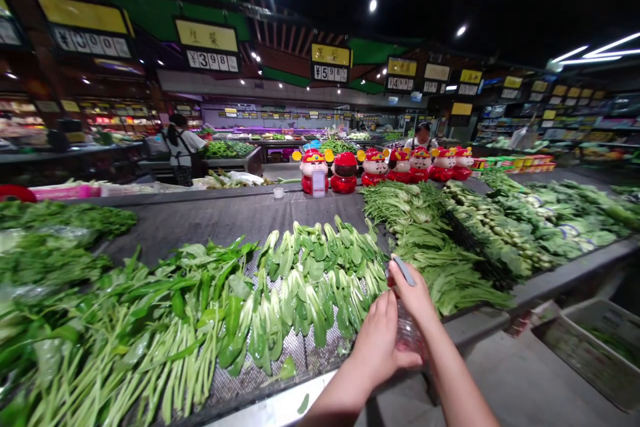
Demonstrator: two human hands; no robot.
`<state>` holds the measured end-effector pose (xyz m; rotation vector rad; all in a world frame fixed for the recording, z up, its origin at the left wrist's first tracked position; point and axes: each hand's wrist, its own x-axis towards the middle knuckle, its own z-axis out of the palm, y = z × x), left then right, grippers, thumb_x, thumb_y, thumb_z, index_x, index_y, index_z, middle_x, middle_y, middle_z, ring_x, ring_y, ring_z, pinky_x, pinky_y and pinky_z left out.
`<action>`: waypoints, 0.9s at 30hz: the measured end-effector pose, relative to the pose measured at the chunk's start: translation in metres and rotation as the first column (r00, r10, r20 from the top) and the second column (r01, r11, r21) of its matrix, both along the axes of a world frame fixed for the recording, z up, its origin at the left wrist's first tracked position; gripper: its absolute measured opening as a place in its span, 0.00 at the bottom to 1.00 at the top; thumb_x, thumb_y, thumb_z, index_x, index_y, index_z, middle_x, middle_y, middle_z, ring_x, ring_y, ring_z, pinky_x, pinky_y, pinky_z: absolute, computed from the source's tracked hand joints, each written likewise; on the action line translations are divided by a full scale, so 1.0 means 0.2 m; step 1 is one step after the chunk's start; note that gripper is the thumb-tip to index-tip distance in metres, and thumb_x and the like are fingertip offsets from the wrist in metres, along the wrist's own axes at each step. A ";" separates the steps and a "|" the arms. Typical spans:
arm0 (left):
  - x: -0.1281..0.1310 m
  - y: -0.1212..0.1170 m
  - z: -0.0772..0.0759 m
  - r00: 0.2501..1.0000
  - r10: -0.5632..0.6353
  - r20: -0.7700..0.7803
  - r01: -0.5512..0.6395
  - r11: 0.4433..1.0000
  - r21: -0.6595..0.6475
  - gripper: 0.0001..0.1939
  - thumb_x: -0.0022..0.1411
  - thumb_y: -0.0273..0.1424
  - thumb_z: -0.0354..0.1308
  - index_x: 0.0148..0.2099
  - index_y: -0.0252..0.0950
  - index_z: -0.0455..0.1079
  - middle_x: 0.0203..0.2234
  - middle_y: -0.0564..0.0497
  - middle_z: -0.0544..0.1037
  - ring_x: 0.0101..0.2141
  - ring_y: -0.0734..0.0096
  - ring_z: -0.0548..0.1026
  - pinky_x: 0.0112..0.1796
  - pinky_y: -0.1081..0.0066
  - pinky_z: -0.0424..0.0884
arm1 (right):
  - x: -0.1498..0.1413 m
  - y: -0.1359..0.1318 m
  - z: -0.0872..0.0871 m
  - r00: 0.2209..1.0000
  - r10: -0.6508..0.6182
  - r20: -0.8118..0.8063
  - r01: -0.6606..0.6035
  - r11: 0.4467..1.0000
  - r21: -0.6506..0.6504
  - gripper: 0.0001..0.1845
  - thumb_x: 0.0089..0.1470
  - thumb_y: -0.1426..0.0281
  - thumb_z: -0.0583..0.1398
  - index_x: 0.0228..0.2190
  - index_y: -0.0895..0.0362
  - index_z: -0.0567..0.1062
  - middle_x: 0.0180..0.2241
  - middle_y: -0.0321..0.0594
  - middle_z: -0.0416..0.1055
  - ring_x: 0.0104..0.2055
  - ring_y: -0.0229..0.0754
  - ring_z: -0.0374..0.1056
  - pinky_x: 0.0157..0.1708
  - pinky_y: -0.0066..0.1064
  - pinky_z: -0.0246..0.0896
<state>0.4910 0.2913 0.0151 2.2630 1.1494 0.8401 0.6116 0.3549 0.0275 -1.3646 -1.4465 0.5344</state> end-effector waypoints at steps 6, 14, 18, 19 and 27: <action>-0.10 -0.02 0.02 1.000 0.028 -0.013 -0.028 0.999 -0.017 0.57 0.34 0.38 0.72 0.63 0.33 0.45 0.59 0.39 0.55 0.57 0.49 0.54 0.57 0.54 0.53 | -0.10 0.00 0.01 0.997 0.042 -0.070 -0.045 0.998 -0.037 0.22 0.50 0.51 0.52 0.29 0.56 0.73 0.29 0.41 0.74 0.30 0.44 0.69 0.31 0.33 0.61; -0.27 -0.07 0.00 0.996 0.023 -0.084 -0.029 0.997 -0.070 0.58 0.34 0.40 0.71 0.63 0.33 0.44 0.60 0.38 0.52 0.59 0.46 0.51 0.57 0.52 0.51 | -0.29 -0.10 0.01 0.999 0.026 -0.046 -0.028 0.999 -0.043 0.22 0.51 0.51 0.51 0.24 0.55 0.72 0.24 0.40 0.72 0.27 0.43 0.66 0.28 0.32 0.59; -0.35 -0.09 -0.01 0.993 0.019 -0.113 -0.026 0.998 -0.060 0.61 0.34 0.41 0.71 0.64 0.34 0.39 0.61 0.39 0.51 0.59 0.48 0.50 0.58 0.53 0.50 | -0.36 -0.13 0.00 0.999 0.018 -0.034 -0.019 1.000 -0.011 0.23 0.52 0.51 0.50 0.23 0.55 0.71 0.21 0.38 0.69 0.25 0.42 0.64 0.28 0.32 0.59; -0.37 -0.09 -0.02 0.992 0.019 -0.121 -0.026 0.998 -0.057 0.61 0.34 0.41 0.71 0.64 0.34 0.39 0.61 0.39 0.50 0.59 0.48 0.50 0.58 0.53 0.49 | -0.38 -0.14 -0.01 0.999 0.015 -0.034 -0.016 1.000 -0.016 0.23 0.52 0.51 0.50 0.22 0.55 0.70 0.20 0.38 0.69 0.25 0.42 0.64 0.28 0.32 0.59; -0.48 -0.15 -0.03 0.993 0.036 -0.110 -0.045 0.996 -0.080 0.58 0.34 0.40 0.71 0.63 0.34 0.44 0.59 0.38 0.54 0.58 0.48 0.52 0.57 0.53 0.51 | -0.50 -0.18 0.00 0.998 0.048 -0.048 -0.050 0.998 -0.045 0.21 0.51 0.51 0.51 0.25 0.55 0.71 0.25 0.40 0.72 0.28 0.44 0.67 0.30 0.34 0.61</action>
